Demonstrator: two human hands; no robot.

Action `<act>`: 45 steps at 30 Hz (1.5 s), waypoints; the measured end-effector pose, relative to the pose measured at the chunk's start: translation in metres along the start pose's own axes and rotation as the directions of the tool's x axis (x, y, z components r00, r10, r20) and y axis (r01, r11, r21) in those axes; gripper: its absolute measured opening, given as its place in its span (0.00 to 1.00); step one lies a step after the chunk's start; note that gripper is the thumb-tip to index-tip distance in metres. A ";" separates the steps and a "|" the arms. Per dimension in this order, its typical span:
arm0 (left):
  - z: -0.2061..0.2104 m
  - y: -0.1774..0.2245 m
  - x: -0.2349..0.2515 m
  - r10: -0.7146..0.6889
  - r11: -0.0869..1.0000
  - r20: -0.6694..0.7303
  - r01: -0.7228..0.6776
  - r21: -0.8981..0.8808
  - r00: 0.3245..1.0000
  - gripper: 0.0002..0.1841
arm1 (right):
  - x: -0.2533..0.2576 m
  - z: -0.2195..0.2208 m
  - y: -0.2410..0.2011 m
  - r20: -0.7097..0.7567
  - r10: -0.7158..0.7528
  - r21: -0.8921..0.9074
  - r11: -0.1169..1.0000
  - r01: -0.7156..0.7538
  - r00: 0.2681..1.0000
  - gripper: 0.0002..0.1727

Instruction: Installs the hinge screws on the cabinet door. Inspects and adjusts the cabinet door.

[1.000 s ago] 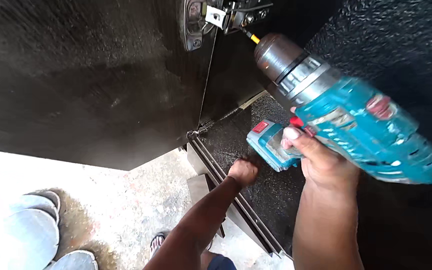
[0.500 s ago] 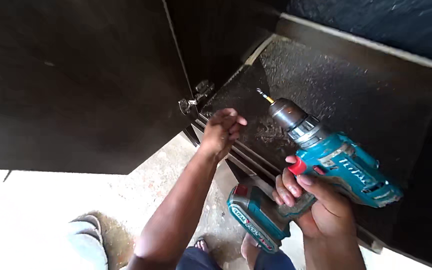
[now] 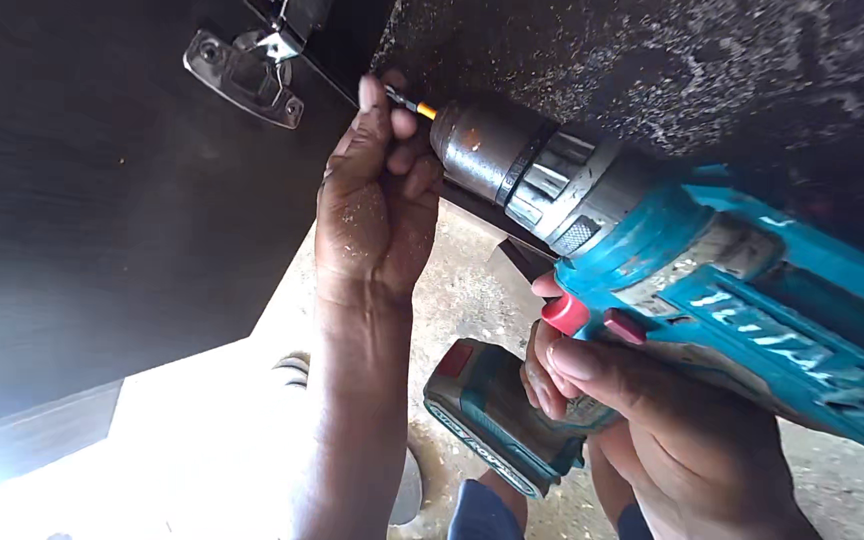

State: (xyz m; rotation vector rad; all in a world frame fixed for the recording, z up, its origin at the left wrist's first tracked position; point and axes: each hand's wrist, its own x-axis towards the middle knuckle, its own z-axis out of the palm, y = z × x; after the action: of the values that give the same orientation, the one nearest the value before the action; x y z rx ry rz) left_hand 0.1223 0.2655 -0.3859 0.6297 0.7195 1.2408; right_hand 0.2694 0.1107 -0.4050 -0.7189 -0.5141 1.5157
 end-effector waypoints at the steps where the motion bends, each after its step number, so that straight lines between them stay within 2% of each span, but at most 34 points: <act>1: -0.002 0.000 0.001 -0.007 1.000 0.019 0.007 -0.005 1.000 0.19 | 0.002 0.001 -0.001 0.000 0.013 -0.006 1.000 -0.013 1.000 0.03; 3: -0.002 -0.001 0.003 -0.024 1.000 0.016 0.024 0.012 1.000 0.23 | 0.004 0.000 -0.003 -0.001 0.025 -0.026 0.999 -0.025 1.000 0.04; 16: 0.020 0.015 0.007 0.015 0.984 -0.142 0.011 0.176 0.990 0.19 | 0.012 0.005 -0.012 0.023 0.132 0.028 0.991 -0.132 0.991 0.04; 23: 0.025 0.019 0.007 -0.099 0.995 -0.112 0.101 0.017 0.989 0.19 | 0.011 0.006 -0.010 0.016 0.116 0.069 0.991 -0.116 0.993 0.04; 27: 0.026 0.020 0.010 -0.067 0.982 -0.095 0.083 0.168 0.993 0.18 | 0.016 0.010 -0.012 -0.001 0.083 0.068 0.994 -0.083 0.997 0.03; 29: 0.030 0.021 0.013 -0.039 0.981 -0.104 0.058 0.187 0.994 0.19 | 0.022 0.013 -0.011 -0.003 0.064 0.080 0.995 -0.064 0.998 0.03; 33: 0.026 0.016 0.022 -0.042 0.997 -0.034 0.044 0.058 0.999 0.24 | 0.034 0.017 -0.004 -0.010 0.047 0.092 0.995 -0.046 0.999 0.05; 36: 0.021 0.011 0.028 -0.005 1.000 -0.004 0.005 0.025 1.000 0.22 | 0.042 0.021 -0.003 -0.009 0.051 0.091 0.995 -0.050 0.999 0.07; 38: 0.020 0.010 0.029 0.013 1.000 -0.008 -0.013 0.021 1.000 0.21 | 0.044 0.024 -0.002 -0.048 0.052 0.090 0.995 -0.047 0.998 0.07; 42: 0.024 0.009 0.029 0.011 1.000 -0.034 -0.010 0.018 0.999 0.21 | 0.046 0.025 -0.003 0.024 0.054 0.110 0.992 -0.057 0.998 0.07; 45: 0.024 0.010 0.029 -0.012 1.000 -0.043 0.012 -0.001 0.999 0.22 | 0.048 0.027 -0.003 0.021 0.055 0.124 0.991 -0.057 0.998 0.07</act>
State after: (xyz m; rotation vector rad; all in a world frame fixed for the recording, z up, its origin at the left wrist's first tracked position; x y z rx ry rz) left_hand 0.1399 0.2948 -0.3668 0.5983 0.7574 1.2470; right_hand 0.2532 0.1614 -0.3903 -0.6278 -0.4112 1.5930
